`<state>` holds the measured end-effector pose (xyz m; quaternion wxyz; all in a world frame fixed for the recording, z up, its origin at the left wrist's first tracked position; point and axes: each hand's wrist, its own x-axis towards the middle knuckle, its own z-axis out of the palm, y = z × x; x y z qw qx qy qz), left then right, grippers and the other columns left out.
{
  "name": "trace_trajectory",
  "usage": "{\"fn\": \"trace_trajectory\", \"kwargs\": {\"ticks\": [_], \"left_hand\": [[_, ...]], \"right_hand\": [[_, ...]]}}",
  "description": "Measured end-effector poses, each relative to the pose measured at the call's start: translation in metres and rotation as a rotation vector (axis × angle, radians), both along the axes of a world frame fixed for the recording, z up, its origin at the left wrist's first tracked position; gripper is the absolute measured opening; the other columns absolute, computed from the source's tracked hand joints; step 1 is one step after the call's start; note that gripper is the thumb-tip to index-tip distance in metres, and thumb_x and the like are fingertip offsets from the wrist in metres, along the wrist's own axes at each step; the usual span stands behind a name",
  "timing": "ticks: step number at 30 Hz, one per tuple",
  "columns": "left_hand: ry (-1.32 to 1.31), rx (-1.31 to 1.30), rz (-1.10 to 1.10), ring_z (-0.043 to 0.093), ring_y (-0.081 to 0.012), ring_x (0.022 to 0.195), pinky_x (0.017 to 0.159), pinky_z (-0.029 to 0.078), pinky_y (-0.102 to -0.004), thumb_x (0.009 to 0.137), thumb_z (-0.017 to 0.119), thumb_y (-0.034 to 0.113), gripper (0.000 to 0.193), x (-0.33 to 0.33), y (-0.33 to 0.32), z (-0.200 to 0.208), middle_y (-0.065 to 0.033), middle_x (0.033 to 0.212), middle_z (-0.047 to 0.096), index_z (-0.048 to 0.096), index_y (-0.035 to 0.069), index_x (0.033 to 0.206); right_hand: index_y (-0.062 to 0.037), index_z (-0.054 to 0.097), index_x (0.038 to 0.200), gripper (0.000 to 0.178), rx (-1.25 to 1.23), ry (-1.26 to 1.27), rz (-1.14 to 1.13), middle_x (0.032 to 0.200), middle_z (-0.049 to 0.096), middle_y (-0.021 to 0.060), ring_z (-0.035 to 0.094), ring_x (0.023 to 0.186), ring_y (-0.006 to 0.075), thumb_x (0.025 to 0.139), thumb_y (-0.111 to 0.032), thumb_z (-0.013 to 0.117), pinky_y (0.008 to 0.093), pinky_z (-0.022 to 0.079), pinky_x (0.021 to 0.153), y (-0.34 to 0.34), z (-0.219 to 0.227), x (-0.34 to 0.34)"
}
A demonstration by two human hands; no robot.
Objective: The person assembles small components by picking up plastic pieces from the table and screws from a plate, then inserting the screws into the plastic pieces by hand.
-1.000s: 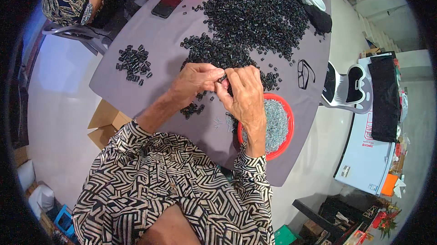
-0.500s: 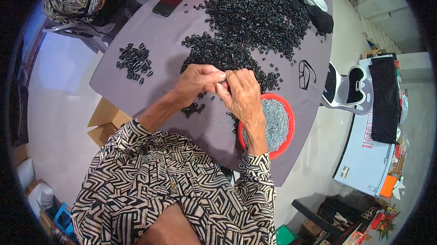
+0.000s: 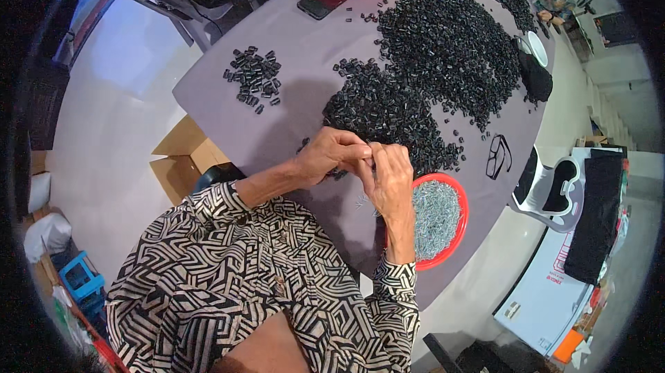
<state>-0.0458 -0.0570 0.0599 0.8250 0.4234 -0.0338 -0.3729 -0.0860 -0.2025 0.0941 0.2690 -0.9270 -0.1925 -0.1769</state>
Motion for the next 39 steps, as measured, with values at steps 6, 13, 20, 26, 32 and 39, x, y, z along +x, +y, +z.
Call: {"fn": "trace_trajectory", "kwargs": {"ticks": [6,13,20,26,32,39], "left_hand": [[-0.009,0.052,0.008,0.06,-0.0128,0.067,0.063,0.05,-0.0248,0.082,0.06,0.016,0.019,-0.004,0.005,-0.003,-0.0067,0.074,0.062,0.061,-0.003,0.084],[-0.108,0.161,-0.133,0.06,-0.0118,0.066,0.061,0.049,-0.0235,0.081,0.06,0.013,0.017,-0.006,0.01,-0.002,-0.0069,0.074,0.062,0.061,-0.003,0.085],[-0.065,0.191,-0.217,0.061,-0.0127,0.068,0.064,0.05,-0.0243,0.081,0.058,0.011,0.016,-0.024,0.026,-0.007,-0.0079,0.075,0.062,0.061,-0.004,0.086],[-0.08,0.253,-0.234,0.06,-0.0117,0.067,0.064,0.05,-0.0241,0.08,0.059,0.013,0.016,-0.031,0.038,-0.006,-0.0067,0.074,0.062,0.061,-0.003,0.082],[-0.173,0.398,-0.101,0.057,-0.0103,0.063,0.058,0.046,-0.0224,0.079,0.06,0.012,0.015,-0.021,0.058,-0.021,-0.0053,0.068,0.06,0.061,-0.003,0.081],[-0.926,1.22,0.418,0.056,-0.017,0.058,0.055,0.043,-0.0299,0.075,0.06,0.017,0.02,0.06,0.137,-0.015,-0.0119,0.065,0.059,0.061,-0.002,0.079]], "right_hand": [[-0.0022,0.053,0.081,0.022,-0.161,0.028,0.014,0.07,0.048,0.0103,0.046,0.066,0.0281,0.065,-0.01,0.066,0.0378,0.038,0.06,0.003,0.001,0.0],[-0.0035,0.049,0.071,0.023,-0.181,0.027,0.111,0.067,0.045,0.0094,0.044,0.062,0.0272,0.06,-0.01,0.068,0.0365,0.036,0.057,-0.006,-0.005,-0.006],[-0.0056,0.046,0.064,0.027,-0.065,-0.012,0.253,0.061,0.039,0.0073,0.042,0.056,0.0244,0.054,-0.008,0.07,0.0348,0.034,0.052,0.0,-0.017,-0.019],[-0.0066,0.046,0.06,0.025,-0.037,0.02,0.276,0.059,0.04,0.0057,0.042,0.054,0.0216,0.056,-0.008,0.07,0.0332,0.035,0.054,0.011,-0.027,-0.025],[-0.0024,0.054,0.089,0.033,-0.057,0.143,0.198,0.065,0.049,0.0075,0.049,0.061,0.023,0.068,-0.023,0.068,0.0343,0.037,0.057,0.025,-0.029,-0.017],[-0.003,0.054,0.098,0.034,-0.049,0.193,0.162,0.073,0.055,0.0088,0.053,0.066,0.0247,0.073,-0.022,0.065,0.0333,0.041,0.058,0.028,-0.043,-0.016]]}}
